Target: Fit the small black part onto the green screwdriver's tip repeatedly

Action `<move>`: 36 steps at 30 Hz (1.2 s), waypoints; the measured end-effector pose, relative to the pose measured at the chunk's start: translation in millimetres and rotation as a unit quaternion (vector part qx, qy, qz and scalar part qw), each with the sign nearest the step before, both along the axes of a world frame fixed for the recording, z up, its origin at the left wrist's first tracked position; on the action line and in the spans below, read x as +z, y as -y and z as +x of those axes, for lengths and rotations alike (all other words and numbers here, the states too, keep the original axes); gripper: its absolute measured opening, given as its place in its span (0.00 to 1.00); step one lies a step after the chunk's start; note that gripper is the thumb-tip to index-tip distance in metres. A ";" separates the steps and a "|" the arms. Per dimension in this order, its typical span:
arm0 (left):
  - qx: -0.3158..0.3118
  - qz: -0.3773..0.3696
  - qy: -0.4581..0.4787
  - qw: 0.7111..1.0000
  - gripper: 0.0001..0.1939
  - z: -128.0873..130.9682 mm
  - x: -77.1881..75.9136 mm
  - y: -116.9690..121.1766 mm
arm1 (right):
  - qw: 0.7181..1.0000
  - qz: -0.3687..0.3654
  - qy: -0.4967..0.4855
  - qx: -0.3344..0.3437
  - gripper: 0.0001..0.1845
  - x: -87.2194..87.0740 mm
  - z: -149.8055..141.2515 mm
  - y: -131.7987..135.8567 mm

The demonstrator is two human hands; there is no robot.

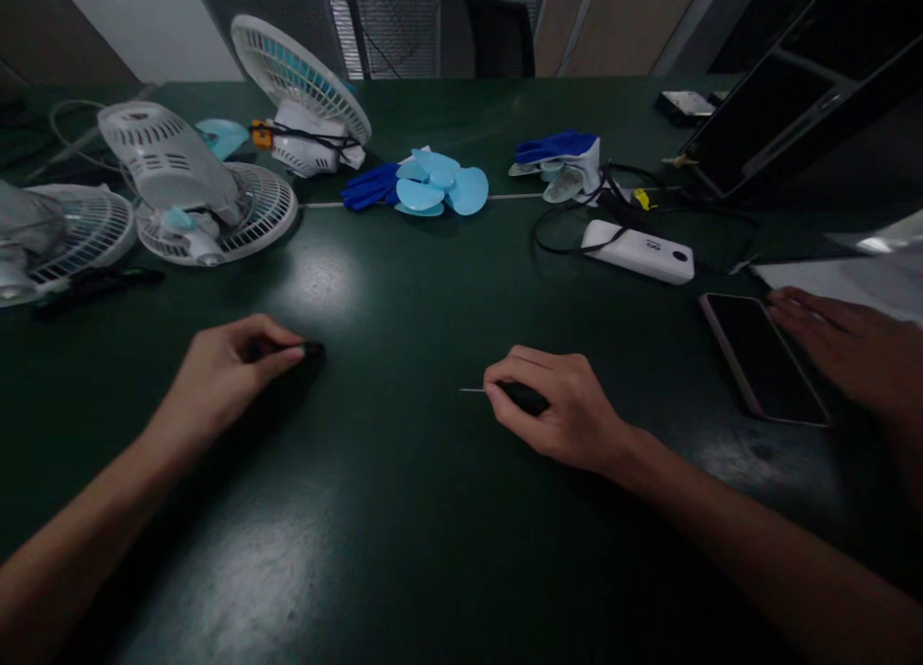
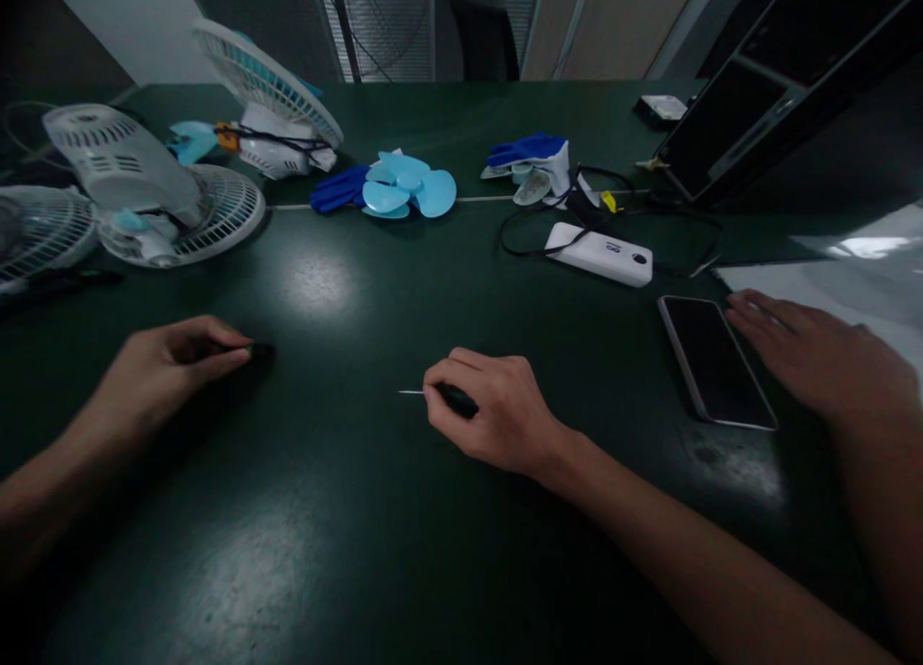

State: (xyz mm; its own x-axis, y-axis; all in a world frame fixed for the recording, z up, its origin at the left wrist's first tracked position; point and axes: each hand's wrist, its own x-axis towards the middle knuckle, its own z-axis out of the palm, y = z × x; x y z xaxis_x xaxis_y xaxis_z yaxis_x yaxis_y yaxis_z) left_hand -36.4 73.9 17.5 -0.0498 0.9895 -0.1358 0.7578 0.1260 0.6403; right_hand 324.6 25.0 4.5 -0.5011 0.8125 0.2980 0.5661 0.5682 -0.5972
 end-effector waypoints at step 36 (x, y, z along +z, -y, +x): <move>-0.346 0.067 0.068 0.933 0.07 103.3 -9.3 51.8 | 0.997 0.061 -0.037 0.021 0.04 7.0 -13.3 8.0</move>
State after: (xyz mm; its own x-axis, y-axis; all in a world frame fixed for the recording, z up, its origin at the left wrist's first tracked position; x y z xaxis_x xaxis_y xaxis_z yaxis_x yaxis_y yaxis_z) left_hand 67.0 22.1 8.2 0.6166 0.7866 0.0325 0.5384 -0.4514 0.7116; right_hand 311.3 17.0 11.5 -0.5073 0.7464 0.4308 0.4968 0.6618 -0.5614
